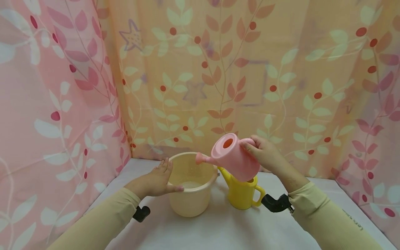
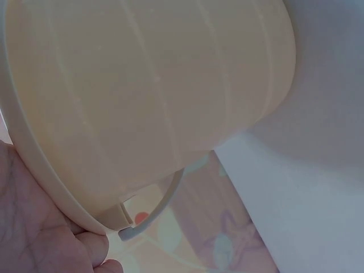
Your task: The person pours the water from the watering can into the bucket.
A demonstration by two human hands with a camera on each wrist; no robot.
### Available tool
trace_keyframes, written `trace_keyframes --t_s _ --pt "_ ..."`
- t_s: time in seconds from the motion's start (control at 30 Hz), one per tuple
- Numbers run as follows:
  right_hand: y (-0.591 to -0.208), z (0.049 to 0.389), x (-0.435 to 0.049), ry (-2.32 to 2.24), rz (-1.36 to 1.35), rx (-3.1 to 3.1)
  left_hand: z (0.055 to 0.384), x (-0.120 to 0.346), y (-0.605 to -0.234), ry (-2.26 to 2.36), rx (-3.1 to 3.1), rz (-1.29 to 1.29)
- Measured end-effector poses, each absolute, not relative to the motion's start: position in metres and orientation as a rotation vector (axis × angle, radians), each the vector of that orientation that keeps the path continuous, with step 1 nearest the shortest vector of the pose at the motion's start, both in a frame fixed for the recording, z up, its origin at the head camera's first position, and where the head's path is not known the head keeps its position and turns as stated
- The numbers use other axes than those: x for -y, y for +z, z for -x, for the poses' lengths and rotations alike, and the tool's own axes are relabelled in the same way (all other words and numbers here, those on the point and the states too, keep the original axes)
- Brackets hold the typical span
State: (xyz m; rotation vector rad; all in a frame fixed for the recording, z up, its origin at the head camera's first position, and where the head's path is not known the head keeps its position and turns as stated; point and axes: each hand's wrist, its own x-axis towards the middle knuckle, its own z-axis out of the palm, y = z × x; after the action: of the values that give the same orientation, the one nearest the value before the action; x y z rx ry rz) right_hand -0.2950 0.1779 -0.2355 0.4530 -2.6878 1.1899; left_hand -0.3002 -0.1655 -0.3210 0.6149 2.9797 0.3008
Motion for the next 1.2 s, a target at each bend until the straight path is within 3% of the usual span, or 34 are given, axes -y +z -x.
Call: trace_keyframes --t_s 1.2 --pt "-0.2385 0.2976 -0.1805 1.149 -0.484 2.686 0.2985 0.165 -0.3203 0.305 -2.985 -0.615"
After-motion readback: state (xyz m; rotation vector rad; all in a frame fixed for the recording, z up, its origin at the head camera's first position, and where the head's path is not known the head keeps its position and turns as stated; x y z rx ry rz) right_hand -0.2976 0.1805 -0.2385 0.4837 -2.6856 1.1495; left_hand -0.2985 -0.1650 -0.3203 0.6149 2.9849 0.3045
